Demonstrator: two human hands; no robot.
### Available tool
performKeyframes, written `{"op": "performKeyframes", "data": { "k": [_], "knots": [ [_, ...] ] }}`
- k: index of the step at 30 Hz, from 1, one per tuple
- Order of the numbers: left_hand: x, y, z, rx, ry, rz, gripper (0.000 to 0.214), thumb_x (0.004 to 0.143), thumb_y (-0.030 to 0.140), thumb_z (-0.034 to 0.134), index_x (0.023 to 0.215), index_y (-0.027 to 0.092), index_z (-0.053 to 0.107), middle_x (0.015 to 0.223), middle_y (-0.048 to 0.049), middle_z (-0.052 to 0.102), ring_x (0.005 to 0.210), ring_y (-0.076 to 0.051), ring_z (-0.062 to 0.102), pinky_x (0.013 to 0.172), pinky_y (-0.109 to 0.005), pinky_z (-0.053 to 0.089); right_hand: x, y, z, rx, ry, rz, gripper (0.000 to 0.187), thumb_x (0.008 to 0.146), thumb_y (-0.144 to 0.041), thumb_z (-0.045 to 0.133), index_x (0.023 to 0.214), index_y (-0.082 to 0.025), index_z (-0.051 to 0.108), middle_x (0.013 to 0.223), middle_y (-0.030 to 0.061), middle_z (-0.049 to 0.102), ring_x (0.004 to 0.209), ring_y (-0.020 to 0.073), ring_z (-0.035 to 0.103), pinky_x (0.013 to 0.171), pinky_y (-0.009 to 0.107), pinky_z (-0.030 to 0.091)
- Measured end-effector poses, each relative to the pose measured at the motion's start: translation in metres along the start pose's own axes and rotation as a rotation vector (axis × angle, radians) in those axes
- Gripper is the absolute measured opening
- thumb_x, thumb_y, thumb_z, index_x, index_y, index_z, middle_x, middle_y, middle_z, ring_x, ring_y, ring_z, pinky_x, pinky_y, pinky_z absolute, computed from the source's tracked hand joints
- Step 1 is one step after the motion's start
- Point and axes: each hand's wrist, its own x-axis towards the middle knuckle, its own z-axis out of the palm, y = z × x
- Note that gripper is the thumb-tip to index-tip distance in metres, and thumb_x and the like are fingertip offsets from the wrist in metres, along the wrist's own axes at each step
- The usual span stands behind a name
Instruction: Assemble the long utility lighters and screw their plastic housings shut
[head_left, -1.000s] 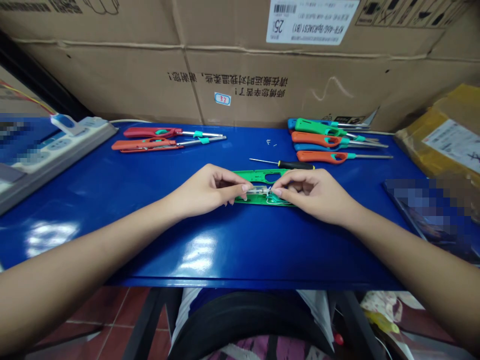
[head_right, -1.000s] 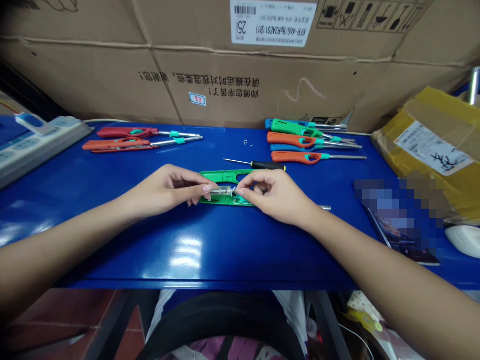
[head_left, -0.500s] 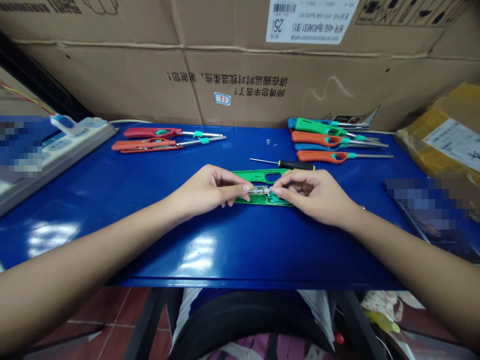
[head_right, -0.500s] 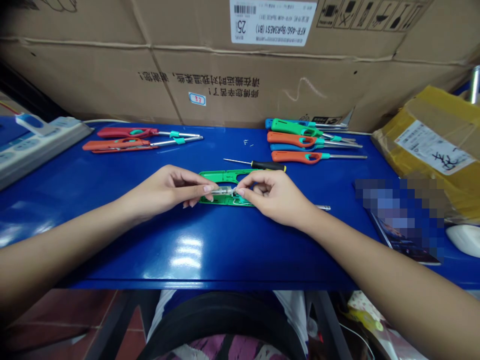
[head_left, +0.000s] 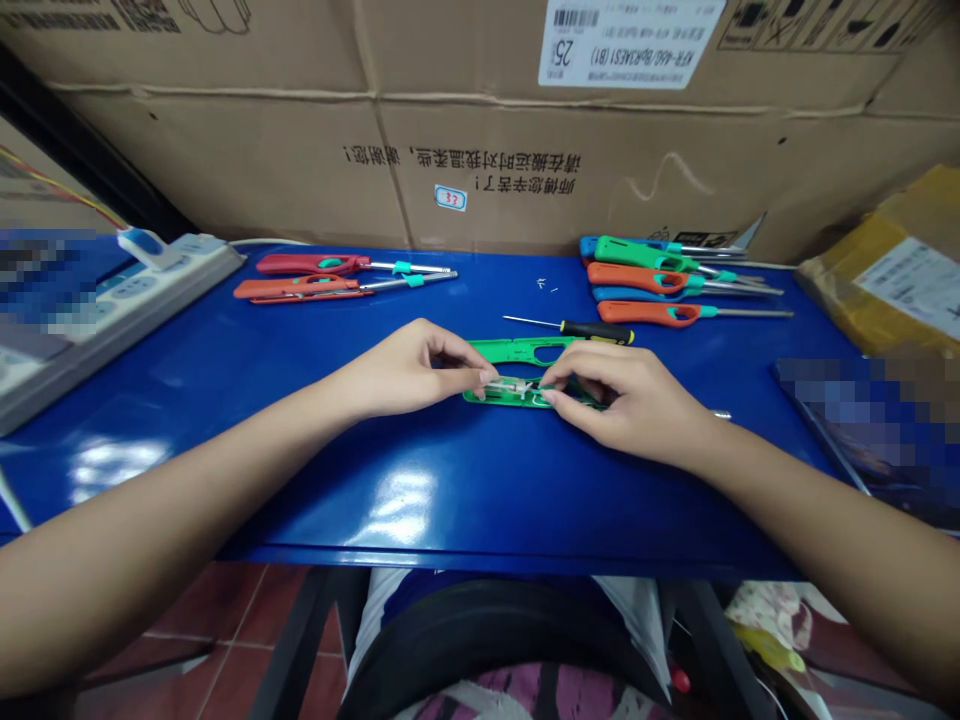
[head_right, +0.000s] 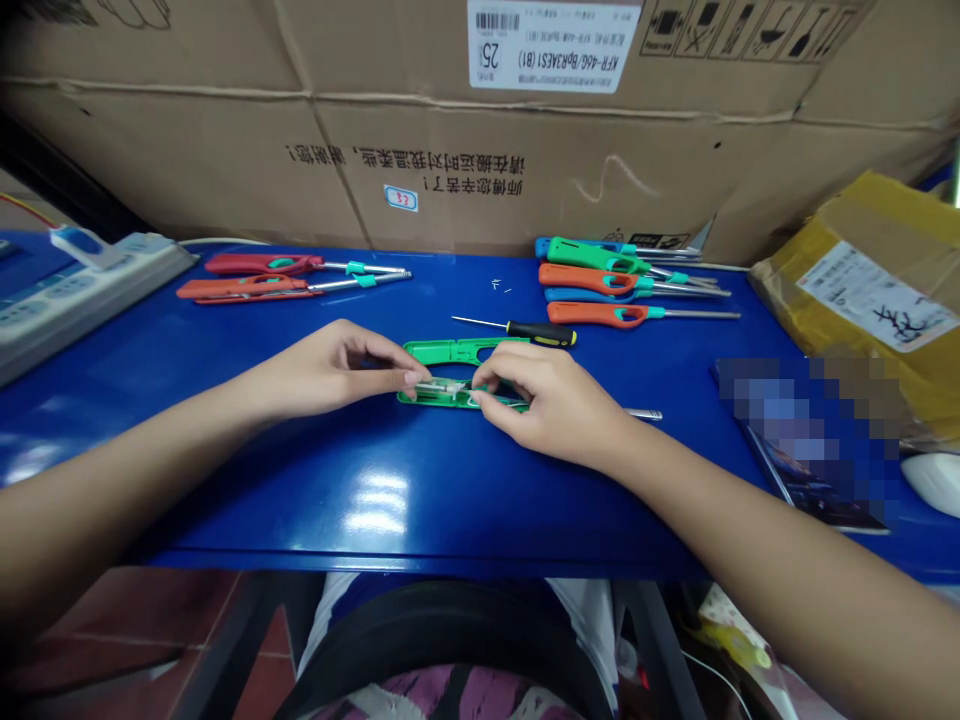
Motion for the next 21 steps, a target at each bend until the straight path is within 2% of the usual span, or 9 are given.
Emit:
{"op": "performKeyframes", "data": {
  "k": [3,6,13,18,21],
  "knots": [
    [-0.0004,-0.0016,-0.0054,0.072,-0.04,-0.007,0.021,0.081,0.032,0.07,0.09,0.017,0.082,0.083,-0.0026,0.08,0.078,-0.017,0.072,0.074,-0.025,0.052,-0.002,0.0031,0.001,-0.009,-0.023,-0.008,0.01,0.093,-0.023,0.062,0.099,-0.021,0.069,0.094,0.0048,0.07,0.08,0.0167,0.062,0.072,0.03,0.048],
    [-0.0024,-0.0018,-0.0071,0.157,-0.038,0.006,0.024,0.084,0.034,0.068,0.095,0.018,0.082,0.086,-0.0027,0.081,0.078,-0.017,0.071,0.074,-0.025,0.052,-0.0031,0.0052,0.0013,-0.007,-0.085,-0.034,0.014,0.094,-0.022,0.059,0.105,-0.022,0.069,0.104,0.007,0.07,0.094,0.0199,0.065,0.083,0.034,0.051],
    [-0.004,-0.0068,-0.0059,0.314,-0.003,0.164,0.025,0.088,0.037,0.067,0.098,0.019,0.082,0.097,-0.0063,0.076,0.083,-0.018,0.067,0.079,-0.029,0.05,-0.0028,0.0035,0.0,-0.037,-0.126,-0.124,0.02,0.098,-0.023,0.056,0.115,-0.021,0.068,0.109,0.009,0.065,0.103,0.0216,0.062,0.091,0.038,0.052],
    [-0.0038,-0.008,-0.0064,0.38,0.026,0.181,0.025,0.089,0.036,0.068,0.102,0.019,0.081,0.094,-0.0064,0.072,0.078,-0.016,0.063,0.074,-0.03,0.048,-0.0023,0.0025,-0.0007,-0.073,-0.161,-0.171,0.024,0.098,-0.025,0.057,0.12,-0.022,0.067,0.114,0.0103,0.063,0.109,0.0241,0.06,0.096,0.042,0.051],
    [-0.0035,-0.0087,-0.0068,0.401,0.058,0.195,0.023,0.088,0.033,0.071,0.102,0.018,0.08,0.098,-0.0067,0.07,0.081,-0.016,0.063,0.077,-0.029,0.048,-0.0025,0.0019,-0.0016,-0.106,-0.169,-0.176,0.029,0.098,-0.025,0.057,0.125,-0.022,0.066,0.119,0.0114,0.062,0.112,0.0248,0.06,0.098,0.043,0.052]
  ]
}}
